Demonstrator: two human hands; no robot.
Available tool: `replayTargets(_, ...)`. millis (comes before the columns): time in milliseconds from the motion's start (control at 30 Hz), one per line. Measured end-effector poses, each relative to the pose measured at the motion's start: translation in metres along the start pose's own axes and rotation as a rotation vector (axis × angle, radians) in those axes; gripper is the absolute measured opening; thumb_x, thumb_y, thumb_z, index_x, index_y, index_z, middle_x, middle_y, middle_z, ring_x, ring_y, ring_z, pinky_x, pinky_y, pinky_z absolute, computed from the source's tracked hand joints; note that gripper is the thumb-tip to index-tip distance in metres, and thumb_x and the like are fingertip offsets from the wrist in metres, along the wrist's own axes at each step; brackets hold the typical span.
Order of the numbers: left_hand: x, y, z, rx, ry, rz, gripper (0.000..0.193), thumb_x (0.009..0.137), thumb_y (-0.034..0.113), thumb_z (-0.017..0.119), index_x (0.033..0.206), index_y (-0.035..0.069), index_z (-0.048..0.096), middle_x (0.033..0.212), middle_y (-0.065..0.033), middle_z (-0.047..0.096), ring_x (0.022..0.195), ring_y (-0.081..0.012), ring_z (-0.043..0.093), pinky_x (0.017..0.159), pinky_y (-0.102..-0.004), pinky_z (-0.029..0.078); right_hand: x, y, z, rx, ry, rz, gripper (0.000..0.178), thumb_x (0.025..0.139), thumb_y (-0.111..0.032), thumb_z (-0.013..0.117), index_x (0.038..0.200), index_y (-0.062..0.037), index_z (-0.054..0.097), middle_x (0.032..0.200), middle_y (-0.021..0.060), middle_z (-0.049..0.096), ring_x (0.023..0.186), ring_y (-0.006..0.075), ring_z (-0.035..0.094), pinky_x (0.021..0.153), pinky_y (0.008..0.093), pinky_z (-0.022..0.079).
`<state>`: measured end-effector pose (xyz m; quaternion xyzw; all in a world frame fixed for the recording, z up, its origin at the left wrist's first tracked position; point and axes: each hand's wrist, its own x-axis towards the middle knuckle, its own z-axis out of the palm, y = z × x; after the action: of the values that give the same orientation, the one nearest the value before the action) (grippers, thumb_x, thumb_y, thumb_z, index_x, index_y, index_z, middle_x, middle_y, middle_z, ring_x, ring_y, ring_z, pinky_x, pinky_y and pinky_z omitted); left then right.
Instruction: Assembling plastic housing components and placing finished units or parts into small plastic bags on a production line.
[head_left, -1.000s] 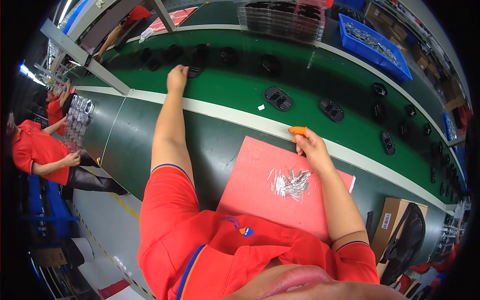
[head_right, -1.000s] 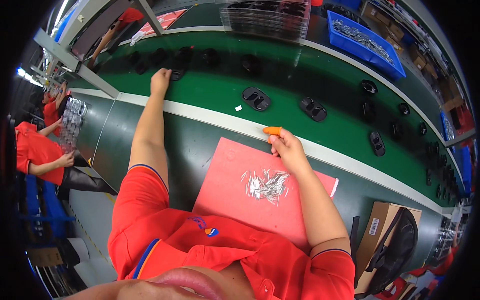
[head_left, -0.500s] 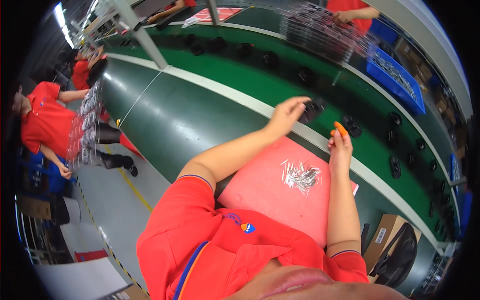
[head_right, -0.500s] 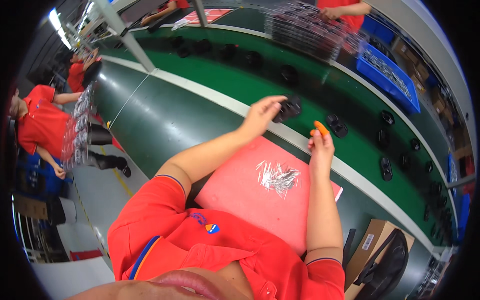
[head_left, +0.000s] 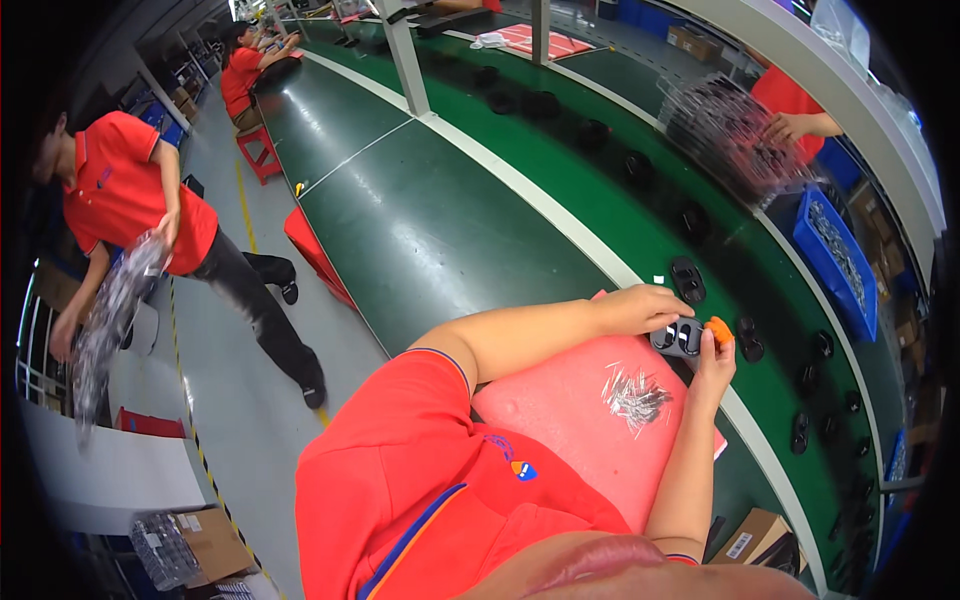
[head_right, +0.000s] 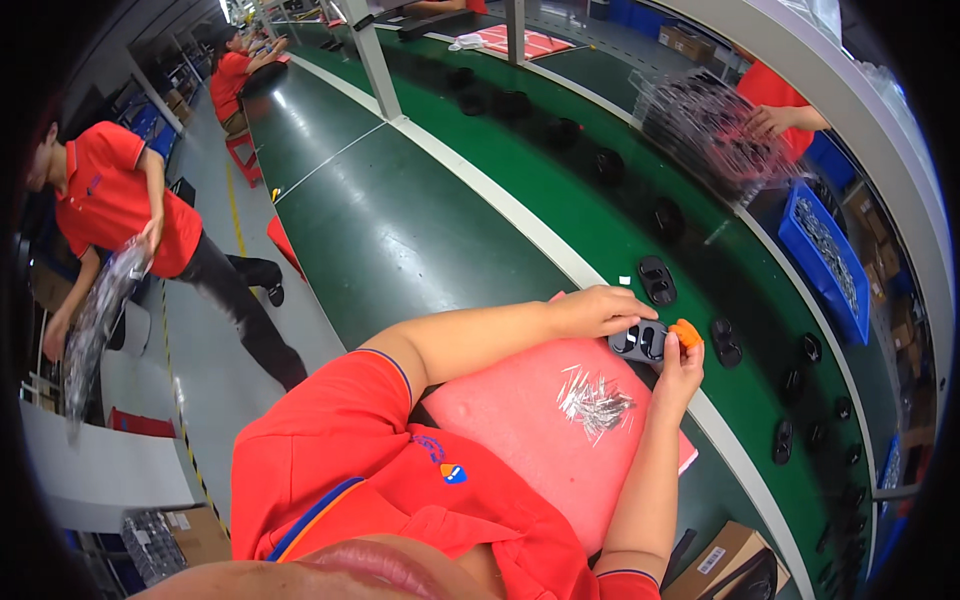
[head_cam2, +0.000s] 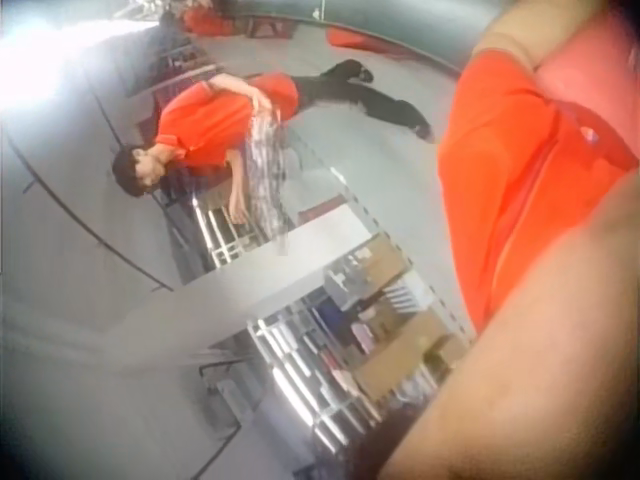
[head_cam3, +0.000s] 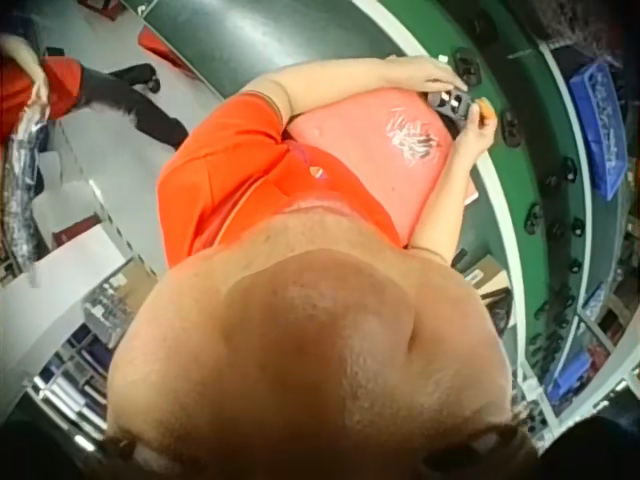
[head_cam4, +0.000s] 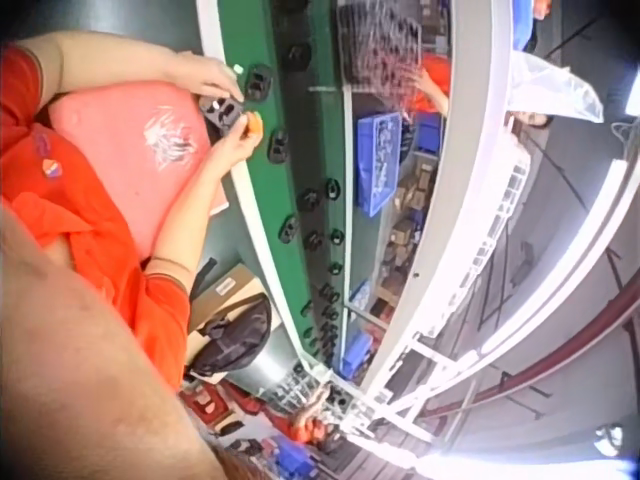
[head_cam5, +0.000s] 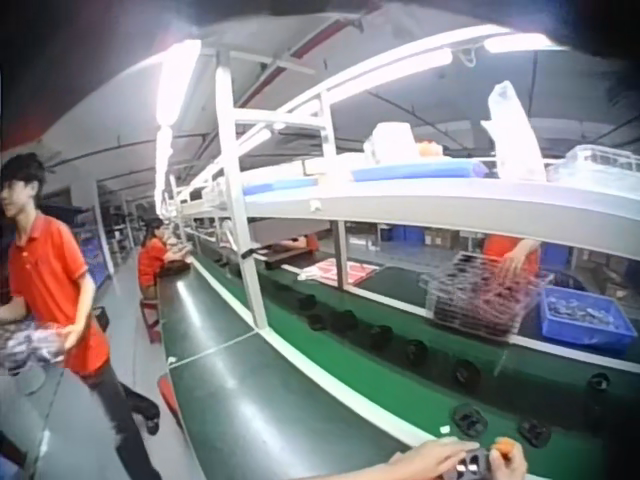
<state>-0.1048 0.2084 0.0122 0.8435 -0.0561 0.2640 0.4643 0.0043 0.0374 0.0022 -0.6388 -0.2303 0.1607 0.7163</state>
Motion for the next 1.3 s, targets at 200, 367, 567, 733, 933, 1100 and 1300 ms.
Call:
replayTargets(200,-0.001,-0.005,-0.006,-0.042,-0.046,0.083,0.022,0.09,0.012,0.059,0.111,0.009,0.065,0.087,-0.0101,0.063,0.083,-0.027,0.062,0.073,-0.037,0.051,0.0,-0.007,0.016,-0.098,-0.062,-0.056,0.021,0.092,-0.009,0.059,0.109,0.0032,0.06,0.103,0.0019,0.056,0.093,0.0097,0.055,0.086,0.0229,0.042)
replayTargets(367,-0.001,-0.007,-0.016,-0.065,-0.057,0.033,0.021,0.088,0.011,0.06,0.108,0.008,0.066,0.089,-0.011,0.064,0.086,-0.0284,0.062,0.075,-0.0369,0.051,0.003,-0.009,0.023,-0.049,-0.104,0.041,0.025,0.092,-0.011,0.059,0.114,0.0019,0.059,0.105,0.004,0.061,0.096,0.0101,0.056,0.089,0.0235,0.042)
replayTargets(567,0.002,-0.008,-0.029,-0.063,-0.05,0.044,0.021,0.089,0.011,0.059,0.109,0.008,0.066,0.088,-0.01,0.064,0.083,-0.0275,0.063,0.073,-0.037,0.051,0.001,-0.013,0.04,-0.029,-0.028,0.037,0.025,0.093,-0.012,0.058,0.114,0.0016,0.059,0.106,0.0041,0.062,0.096,0.0097,0.056,0.088,0.0234,0.042)
replayTargets(733,-0.001,-0.015,-0.037,-0.053,-0.022,0.107,0.021,0.09,0.012,0.058,0.109,0.008,0.065,0.087,-0.0097,0.064,0.081,-0.0268,0.062,0.071,-0.0372,0.051,0.001,-0.016,0.051,-0.049,-0.047,0.014,0.025,0.093,-0.014,0.059,0.114,0.0008,0.059,0.104,0.0021,0.06,0.093,0.0079,0.055,0.085,0.0219,0.041)
replayTargets(933,-0.007,-0.019,-0.043,-0.067,-0.049,0.068,0.02,0.088,0.012,0.059,0.106,0.006,0.066,0.091,-0.0121,0.066,0.086,-0.0303,0.063,0.076,-0.0393,0.05,0.007,0.002,0.05,0.012,-0.052,0.07,0.026,0.093,-0.014,0.06,0.114,0.0009,0.058,0.106,0.0046,0.061,0.095,0.0107,0.057,0.086,0.0247,0.044)
replayTargets(1100,-0.005,-0.026,-0.04,-0.053,-0.051,0.115,0.02,0.089,0.014,0.057,0.106,0.007,0.065,0.094,-0.012,0.066,0.086,-0.0296,0.063,0.073,-0.0386,0.051,0.005,0.001,0.059,0.016,-0.064,0.096,0.022,0.093,-0.015,0.06,0.111,-0.0012,0.057,0.105,0.0054,0.061,0.094,0.0115,0.057,0.084,0.026,0.047)
replayTargets(1300,-0.01,-0.017,-0.045,-0.059,-0.097,-0.192,0.032,0.09,0.01,0.052,0.121,0.01,0.059,0.102,-0.0137,0.063,0.091,-0.0312,0.062,0.078,-0.0405,0.05,0.007,-0.005,0.072,0.032,-0.045,0.079,0.037,0.097,-0.023,0.054,0.126,-0.0008,0.05,0.125,0.0106,0.055,0.112,0.0172,0.053,0.094,0.0305,0.043)
